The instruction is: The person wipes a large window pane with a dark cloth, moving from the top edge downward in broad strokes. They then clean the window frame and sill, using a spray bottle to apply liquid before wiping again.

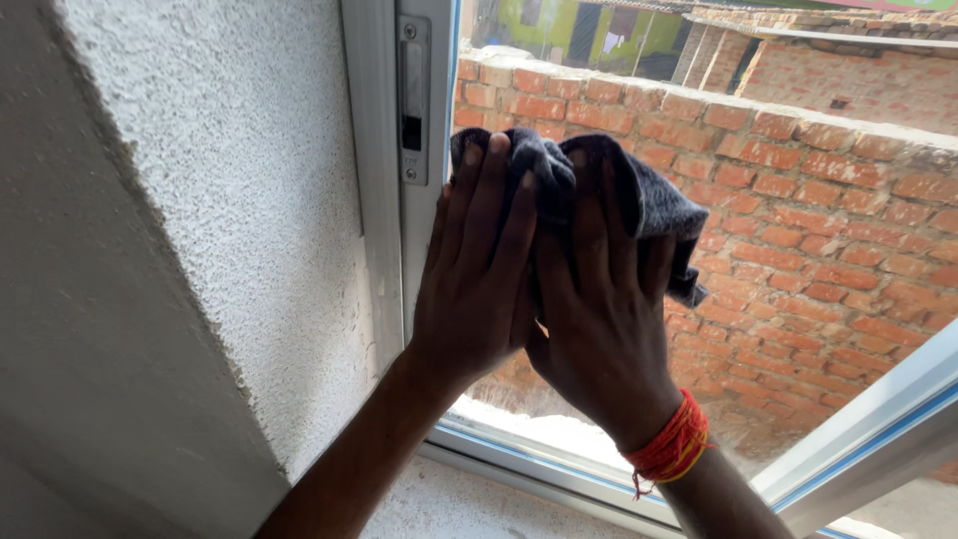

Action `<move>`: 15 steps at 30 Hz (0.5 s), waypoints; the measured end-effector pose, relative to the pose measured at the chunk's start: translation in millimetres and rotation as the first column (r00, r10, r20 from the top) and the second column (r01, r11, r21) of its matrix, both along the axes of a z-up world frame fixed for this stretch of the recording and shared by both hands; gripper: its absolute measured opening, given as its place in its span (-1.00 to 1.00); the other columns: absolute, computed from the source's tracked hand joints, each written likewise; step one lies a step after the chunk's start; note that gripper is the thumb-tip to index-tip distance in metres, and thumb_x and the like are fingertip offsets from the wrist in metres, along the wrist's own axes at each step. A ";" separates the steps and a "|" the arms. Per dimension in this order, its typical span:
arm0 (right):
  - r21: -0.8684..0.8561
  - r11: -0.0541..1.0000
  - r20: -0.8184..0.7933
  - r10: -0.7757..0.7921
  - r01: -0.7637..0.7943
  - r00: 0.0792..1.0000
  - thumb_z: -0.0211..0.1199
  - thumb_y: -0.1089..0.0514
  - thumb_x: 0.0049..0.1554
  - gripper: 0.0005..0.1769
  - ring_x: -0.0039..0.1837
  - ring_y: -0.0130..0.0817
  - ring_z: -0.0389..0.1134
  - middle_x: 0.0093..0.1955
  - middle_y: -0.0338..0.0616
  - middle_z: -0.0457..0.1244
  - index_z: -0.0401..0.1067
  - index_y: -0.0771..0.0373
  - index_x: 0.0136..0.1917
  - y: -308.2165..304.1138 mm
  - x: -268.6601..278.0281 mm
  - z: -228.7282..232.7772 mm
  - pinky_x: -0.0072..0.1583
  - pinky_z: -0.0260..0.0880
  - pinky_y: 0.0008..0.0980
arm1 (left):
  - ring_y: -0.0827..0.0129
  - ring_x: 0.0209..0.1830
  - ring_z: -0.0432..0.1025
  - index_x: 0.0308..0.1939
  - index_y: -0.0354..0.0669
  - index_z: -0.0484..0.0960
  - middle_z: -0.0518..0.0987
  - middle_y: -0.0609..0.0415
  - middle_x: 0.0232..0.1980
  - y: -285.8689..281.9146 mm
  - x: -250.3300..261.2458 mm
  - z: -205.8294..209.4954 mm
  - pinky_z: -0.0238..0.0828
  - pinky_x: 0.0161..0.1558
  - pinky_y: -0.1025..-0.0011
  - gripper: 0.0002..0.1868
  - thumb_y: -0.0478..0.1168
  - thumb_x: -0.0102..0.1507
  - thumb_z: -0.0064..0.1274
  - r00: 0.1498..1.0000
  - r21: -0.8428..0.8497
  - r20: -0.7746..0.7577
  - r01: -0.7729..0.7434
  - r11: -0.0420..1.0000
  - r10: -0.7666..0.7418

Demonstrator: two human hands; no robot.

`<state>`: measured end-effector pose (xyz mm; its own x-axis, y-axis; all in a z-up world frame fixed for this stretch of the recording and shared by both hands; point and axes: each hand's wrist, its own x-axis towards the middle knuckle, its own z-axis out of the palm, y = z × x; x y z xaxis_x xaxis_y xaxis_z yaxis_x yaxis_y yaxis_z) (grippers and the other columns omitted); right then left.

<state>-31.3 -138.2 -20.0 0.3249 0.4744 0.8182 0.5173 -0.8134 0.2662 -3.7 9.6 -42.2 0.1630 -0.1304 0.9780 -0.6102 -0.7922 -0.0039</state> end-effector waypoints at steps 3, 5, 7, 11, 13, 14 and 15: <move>0.018 1.000 -0.022 0.026 -0.025 0.999 0.39 0.06 0.07 -0.15 0.72 0.23 -0.20 0.68 0.35 -0.17 0.19 0.31 0.54 1.4 -1.3 -20.8 0.54 -0.29 0.53 | -0.14 0.73 -0.06 0.57 -0.26 0.18 0.07 -0.32 0.66 2.5 -0.3 -20.2 -0.12 0.70 -0.14 -0.48 -0.10 0.57 -0.29 1.000 0.017 -0.029 -0.004 1.000 0.005; 0.016 1.000 -0.058 0.022 -0.021 0.998 0.38 0.05 -0.01 -0.10 0.69 0.25 -0.19 0.65 0.36 -0.15 0.18 0.34 0.53 2.8 -1.9 -35.4 0.49 -0.26 0.55 | -0.18 0.73 -0.05 0.55 -0.27 0.19 0.08 -0.35 0.65 4.2 0.7 -35.4 -0.09 0.69 -0.14 -0.48 -0.10 0.56 -0.27 0.999 0.024 -0.031 0.006 1.000 -0.006; 0.013 1.000 -0.093 0.014 -0.013 0.996 0.37 0.04 -0.04 -0.08 0.67 0.25 -0.18 0.63 0.36 -0.14 0.17 0.35 0.52 4.3 -1.9 -51.7 0.45 -0.21 0.55 | -0.21 0.71 -0.01 0.53 -0.29 0.21 0.10 -0.37 0.63 4.8 1.9 -53.5 -0.07 0.67 -0.15 -0.48 -0.09 0.55 -0.24 0.999 0.016 -0.048 0.013 1.000 -0.012; 0.008 0.999 -0.168 -0.040 0.042 0.985 0.35 0.07 -0.04 -0.16 0.67 0.23 -0.16 0.63 0.32 -0.12 0.18 0.29 0.46 8.2 -1.2 -89.8 0.40 -0.11 0.47 | -0.28 0.68 0.01 0.49 -0.33 0.23 0.12 -0.44 0.60 3.8 2.2 -98.1 -0.06 0.63 -0.19 -0.47 -0.09 0.52 -0.24 0.997 0.020 -0.081 -0.003 1.000 0.004; 0.004 0.999 -0.232 -0.046 0.049 0.972 0.34 0.09 -0.06 -0.16 0.66 0.24 -0.15 0.62 0.32 -0.12 0.18 0.30 0.44 7.7 -6.0 -113.3 0.38 -0.09 0.45 | -0.31 0.66 0.01 0.47 -0.36 0.24 0.13 -0.45 0.59 2.1 0.2 -125.0 -0.07 0.61 -0.21 -0.47 -0.11 0.49 -0.26 0.991 0.007 -0.130 -0.013 1.000 0.013; 0.009 0.999 -0.263 -0.033 0.037 0.964 0.34 0.09 -0.09 -0.13 0.65 0.26 -0.15 0.61 0.34 -0.12 0.17 0.35 0.45 8.2 -5.8 -123.2 0.38 -0.09 0.45 | -0.33 0.65 0.01 0.46 -0.37 0.24 0.13 -0.46 0.58 1.9 1.4 -136.1 -0.08 0.60 -0.22 -0.46 -0.11 0.47 -0.27 0.989 0.002 -0.146 -0.017 1.000 0.017; 0.014 1.000 -0.294 -0.020 0.025 0.956 0.33 0.09 -0.11 -0.09 0.63 0.28 -0.15 0.59 0.36 -0.12 0.17 0.40 0.46 7.6 -5.9 -132.5 0.37 -0.09 0.46 | -0.35 0.64 0.00 0.45 -0.40 0.23 0.12 -0.48 0.57 1.2 -0.3 -147.7 -0.09 0.59 -0.22 -0.46 -0.11 0.47 -0.27 0.985 -0.003 -0.170 -0.016 1.000 0.015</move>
